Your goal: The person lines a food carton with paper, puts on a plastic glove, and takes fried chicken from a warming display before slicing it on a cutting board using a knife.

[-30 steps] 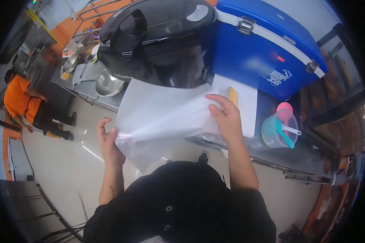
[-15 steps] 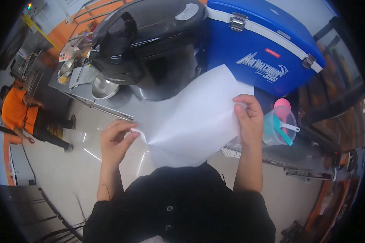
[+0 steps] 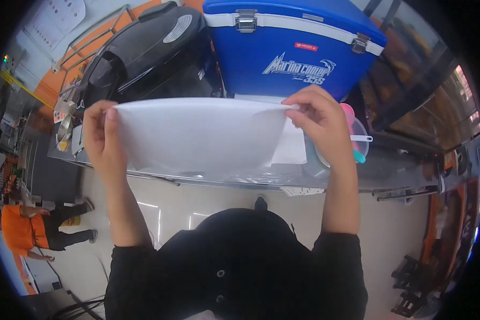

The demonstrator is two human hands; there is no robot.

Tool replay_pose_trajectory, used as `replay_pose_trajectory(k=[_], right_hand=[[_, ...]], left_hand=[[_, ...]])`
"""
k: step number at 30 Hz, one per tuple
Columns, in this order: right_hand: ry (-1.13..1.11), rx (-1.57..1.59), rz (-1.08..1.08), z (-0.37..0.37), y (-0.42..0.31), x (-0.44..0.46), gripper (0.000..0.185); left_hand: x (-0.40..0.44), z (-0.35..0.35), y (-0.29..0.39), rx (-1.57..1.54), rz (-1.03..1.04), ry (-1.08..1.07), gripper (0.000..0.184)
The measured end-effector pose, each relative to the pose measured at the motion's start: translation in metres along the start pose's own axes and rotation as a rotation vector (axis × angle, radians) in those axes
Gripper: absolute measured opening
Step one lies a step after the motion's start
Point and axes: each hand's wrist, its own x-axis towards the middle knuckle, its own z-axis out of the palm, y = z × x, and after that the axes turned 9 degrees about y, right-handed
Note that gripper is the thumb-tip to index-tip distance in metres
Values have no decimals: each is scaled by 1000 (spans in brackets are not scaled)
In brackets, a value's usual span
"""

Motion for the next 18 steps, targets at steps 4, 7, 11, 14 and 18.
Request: replay_pose_trajectory(k=[4, 7, 11, 14, 18], right_hand=[[124, -32, -193, -5, 10, 18, 15], [111, 336, 74, -11, 17, 27, 14], [56, 458, 234, -24, 21, 36, 19], [137, 459, 213, -24, 20, 41, 19], [189, 459, 231, -29, 22, 44, 19]], left_hand=[[22, 20, 10, -10, -20, 15, 17], [34, 34, 17, -69, -63, -3, 19], [48, 47, 14, -31, -79, -24, 21], [57, 57, 13, -63, -133, -57, 22], [63, 66, 4, -52, -149, -96, 22]])
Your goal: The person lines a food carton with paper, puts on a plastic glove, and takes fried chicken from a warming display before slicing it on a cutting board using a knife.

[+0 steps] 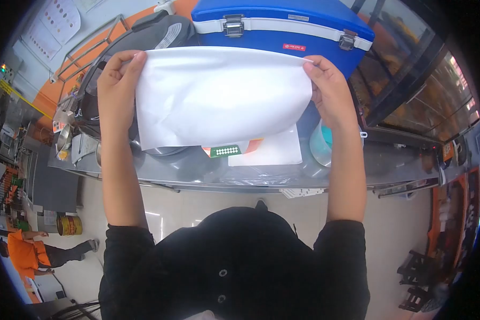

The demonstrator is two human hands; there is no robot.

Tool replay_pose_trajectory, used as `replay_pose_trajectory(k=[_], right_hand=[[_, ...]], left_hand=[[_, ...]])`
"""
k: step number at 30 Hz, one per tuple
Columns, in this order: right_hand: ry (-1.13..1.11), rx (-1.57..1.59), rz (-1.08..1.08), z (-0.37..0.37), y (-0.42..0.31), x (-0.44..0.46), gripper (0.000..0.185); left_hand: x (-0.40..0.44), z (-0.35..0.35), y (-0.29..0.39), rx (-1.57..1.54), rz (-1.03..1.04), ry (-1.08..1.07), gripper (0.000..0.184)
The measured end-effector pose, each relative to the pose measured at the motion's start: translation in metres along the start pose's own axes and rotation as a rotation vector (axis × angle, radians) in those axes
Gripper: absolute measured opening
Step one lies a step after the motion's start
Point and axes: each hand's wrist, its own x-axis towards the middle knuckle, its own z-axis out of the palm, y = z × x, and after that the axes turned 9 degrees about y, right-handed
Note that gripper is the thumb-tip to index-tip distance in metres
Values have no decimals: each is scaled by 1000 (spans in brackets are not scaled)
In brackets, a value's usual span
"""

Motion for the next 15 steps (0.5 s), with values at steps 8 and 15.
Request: replay_pose_trajectory(k=[8, 15], right_hand=[[-41, 21, 53, -23, 16, 9, 19], [-281, -758, -627, 56, -23, -21, 40]], left_hand=[[-4, 7, 1, 26, 1, -43, 21], [-29, 28, 13, 128, 348, -273, 16]])
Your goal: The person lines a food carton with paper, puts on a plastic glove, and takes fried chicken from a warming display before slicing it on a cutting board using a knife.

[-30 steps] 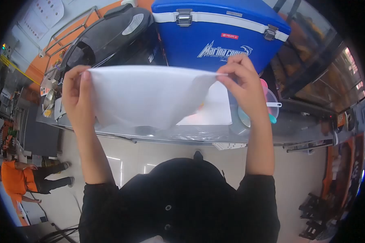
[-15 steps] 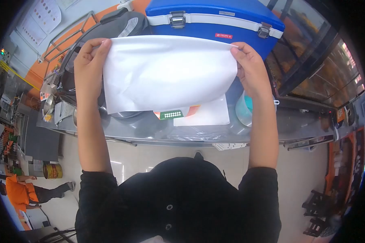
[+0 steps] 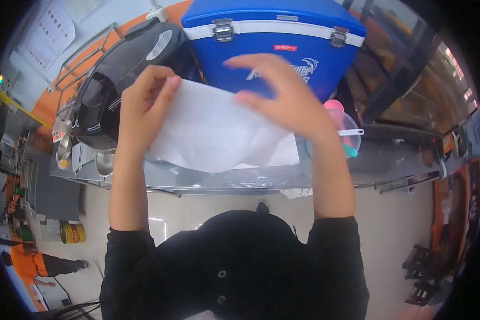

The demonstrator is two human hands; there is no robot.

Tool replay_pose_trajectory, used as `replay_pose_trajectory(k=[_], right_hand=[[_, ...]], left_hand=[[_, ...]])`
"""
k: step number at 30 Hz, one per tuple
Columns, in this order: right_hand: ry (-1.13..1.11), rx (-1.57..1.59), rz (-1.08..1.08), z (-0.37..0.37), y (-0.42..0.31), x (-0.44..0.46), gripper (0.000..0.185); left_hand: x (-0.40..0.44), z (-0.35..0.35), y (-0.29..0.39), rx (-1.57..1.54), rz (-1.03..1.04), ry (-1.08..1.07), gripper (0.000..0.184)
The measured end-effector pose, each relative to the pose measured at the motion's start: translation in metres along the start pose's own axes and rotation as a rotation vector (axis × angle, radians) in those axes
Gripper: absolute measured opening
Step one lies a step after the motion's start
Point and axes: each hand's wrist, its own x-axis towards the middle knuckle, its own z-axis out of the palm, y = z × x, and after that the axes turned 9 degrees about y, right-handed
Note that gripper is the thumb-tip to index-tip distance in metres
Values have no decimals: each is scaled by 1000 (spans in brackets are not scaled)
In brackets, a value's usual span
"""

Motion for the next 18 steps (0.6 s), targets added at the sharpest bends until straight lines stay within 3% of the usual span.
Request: replay_pose_trajectory(k=[2, 5, 8, 11, 18], right_hand=[[-164, -45, -131, 15, -16, 8, 35], [-378, 22, 84, 21, -20, 20, 28], [-297, -19, 99, 24, -2, 9, 23], [-379, 3, 223, 27, 24, -13, 23], [-443, 119, 422, 54, 69, -93, 23]], left_hand=[[-2, 2, 12, 48, 42, -89, 15], [-3, -3, 20, 89, 100, -82, 14], [-2, -24, 25, 243, 79, 76, 13], [-5, -54, 2, 269, 42, 254, 14], [-61, -125, -49, 484, -131, 437, 17]])
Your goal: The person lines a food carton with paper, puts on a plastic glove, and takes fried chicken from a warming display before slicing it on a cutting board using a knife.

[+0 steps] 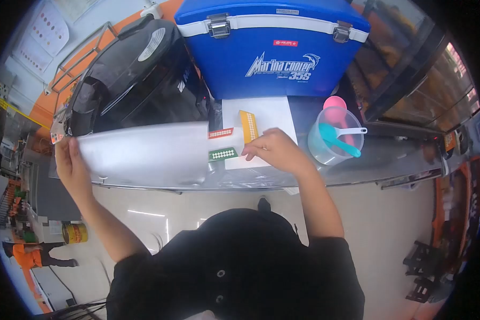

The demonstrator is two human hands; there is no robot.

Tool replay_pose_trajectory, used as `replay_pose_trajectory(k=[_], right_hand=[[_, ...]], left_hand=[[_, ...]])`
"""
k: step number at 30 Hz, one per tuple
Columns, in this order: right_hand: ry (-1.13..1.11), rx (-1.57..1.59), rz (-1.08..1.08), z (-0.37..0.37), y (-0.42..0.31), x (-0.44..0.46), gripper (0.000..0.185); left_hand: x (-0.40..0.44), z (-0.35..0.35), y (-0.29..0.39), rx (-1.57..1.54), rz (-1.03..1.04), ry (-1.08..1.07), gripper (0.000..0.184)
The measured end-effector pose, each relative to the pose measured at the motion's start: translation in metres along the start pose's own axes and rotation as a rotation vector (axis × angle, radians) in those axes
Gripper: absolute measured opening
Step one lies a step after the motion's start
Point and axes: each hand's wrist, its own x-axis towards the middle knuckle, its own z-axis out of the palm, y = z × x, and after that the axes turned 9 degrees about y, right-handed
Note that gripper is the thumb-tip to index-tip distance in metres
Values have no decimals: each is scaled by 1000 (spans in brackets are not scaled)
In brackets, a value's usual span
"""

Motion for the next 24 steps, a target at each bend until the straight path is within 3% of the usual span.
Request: replay_pose_trajectory(k=[2, 5, 8, 11, 13, 16, 20, 24], right_hand=[[-26, 99, 143, 8, 8, -1, 24], [141, 190, -163, 28, -15, 4, 48], [100, -74, -398, 43, -51, 21, 71], [406, -621, -80, 70, -11, 35, 77], [321, -539, 331, 65, 21, 43, 78], [389, -198, 203, 72, 107, 36, 59], [482, 62, 168, 64, 125, 21, 51], [501, 131, 222, 83, 193, 12, 48]], left_hand=[[-8, -12, -7, 132, -51, -79, 16], [-26, 0, 21, 200, 111, -385, 13], [-33, 29, 54, 21, 350, -638, 10], [-29, 58, 74, -99, 486, -737, 11], [-26, 75, 81, -194, 507, -801, 11], [-24, 100, 97, -353, 477, -949, 11], [-16, 128, 134, -758, 368, -1143, 14], [-9, 192, 148, -674, 206, -1237, 17]])
